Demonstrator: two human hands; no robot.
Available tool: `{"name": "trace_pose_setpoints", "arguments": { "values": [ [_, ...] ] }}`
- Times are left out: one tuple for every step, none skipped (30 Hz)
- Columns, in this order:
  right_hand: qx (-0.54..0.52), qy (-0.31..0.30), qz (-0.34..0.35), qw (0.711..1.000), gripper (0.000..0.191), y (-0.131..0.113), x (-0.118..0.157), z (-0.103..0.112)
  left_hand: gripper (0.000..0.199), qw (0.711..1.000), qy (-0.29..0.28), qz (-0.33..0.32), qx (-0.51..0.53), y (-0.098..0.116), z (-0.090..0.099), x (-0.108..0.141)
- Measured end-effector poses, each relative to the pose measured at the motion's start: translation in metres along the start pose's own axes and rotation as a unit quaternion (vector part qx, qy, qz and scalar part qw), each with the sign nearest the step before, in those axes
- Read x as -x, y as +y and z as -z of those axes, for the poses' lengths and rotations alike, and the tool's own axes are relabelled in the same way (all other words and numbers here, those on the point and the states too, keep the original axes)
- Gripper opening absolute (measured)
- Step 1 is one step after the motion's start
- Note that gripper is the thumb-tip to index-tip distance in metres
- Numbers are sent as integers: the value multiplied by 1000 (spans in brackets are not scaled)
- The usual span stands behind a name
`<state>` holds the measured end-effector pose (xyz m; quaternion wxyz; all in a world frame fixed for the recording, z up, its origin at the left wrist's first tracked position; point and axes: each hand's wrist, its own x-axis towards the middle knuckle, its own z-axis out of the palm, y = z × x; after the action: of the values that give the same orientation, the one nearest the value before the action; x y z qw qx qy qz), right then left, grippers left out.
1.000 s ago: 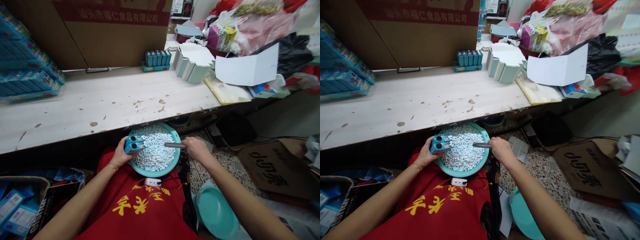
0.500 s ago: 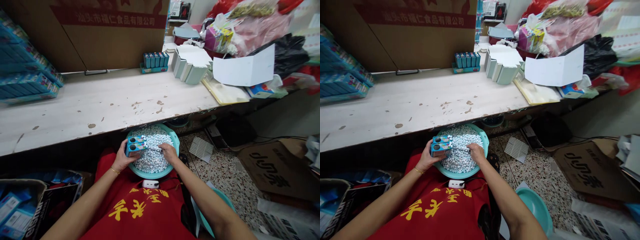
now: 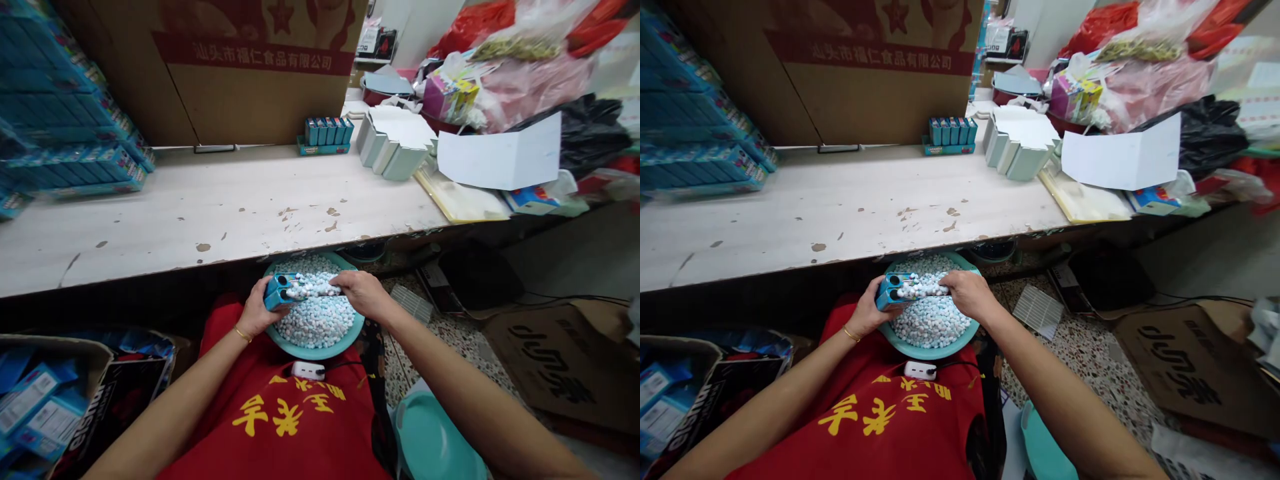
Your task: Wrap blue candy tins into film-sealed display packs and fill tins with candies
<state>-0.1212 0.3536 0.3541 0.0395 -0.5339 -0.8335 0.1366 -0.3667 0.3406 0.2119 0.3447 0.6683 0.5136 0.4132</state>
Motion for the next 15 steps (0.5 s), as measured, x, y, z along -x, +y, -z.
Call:
{"name": "trace_pose_setpoints", "arguments": {
  "values": [
    [33, -17, 8, 999, 31, -8, -3, 6, 79, 1000, -3, -5, -4, 0, -1, -1],
    [67, -32, 14, 997, 31, -15, -5, 11, 79, 1000, -4, -10, -8, 0, -1, -1],
    [98, -45, 18, 994, 30, -22, -7, 16, 80, 1000, -5, -14, -12, -1, -1, -2],
    [125, -58, 19, 990, 29, -28, -10, 20, 80, 1000, -5, -18, -16, -2, -1, -2],
    [146, -72, 17, 987, 28, -34, -12, 24, 79, 999, -5, -23, -21, -2, 0, -2],
    [162, -86, 13, 983, 27, -39, -14, 27, 79, 999, -3, -28, -27, -3, 0, -2],
    [174, -98, 7, 980, 26, -45, -17, 30, 79, 999, 0, -32, -31, -4, 0, -2],
    [185, -109, 2, 977, 26, -51, -20, 32, 79, 999, 2, -35, -35, -5, 0, -2],
    [192, -116, 0, 975, 26, -57, -23, 33, 78, 999, 4, -37, -40, -5, -1, -2],
    [197, -119, 3, 973, 26, -63, -25, 34, 78, 998, 5, -38, -44, -5, -2, -2],
    [199, -119, 10, 973, 26, -68, -27, 36, 79, 998, 5, -38, -48, -5, -3, -2],
    [198, -118, 18, 973, 27, -71, -28, 38, 78, 998, 5, -38, -50, -5, -4, -2],
    [197, -116, 23, 973, 27, -72, -27, 41, 78, 998, 3, -37, -51, -4, -4, -3],
    [195, -113, 25, 974, 27, -69, -24, 43, 78, 998, 0, -35, -46, -4, -3, -2],
    [195, -107, 21, 975, 27, -63, -19, 46, 79, 999, -5, -30, -36, -3, -2, -2]
  ]
}}
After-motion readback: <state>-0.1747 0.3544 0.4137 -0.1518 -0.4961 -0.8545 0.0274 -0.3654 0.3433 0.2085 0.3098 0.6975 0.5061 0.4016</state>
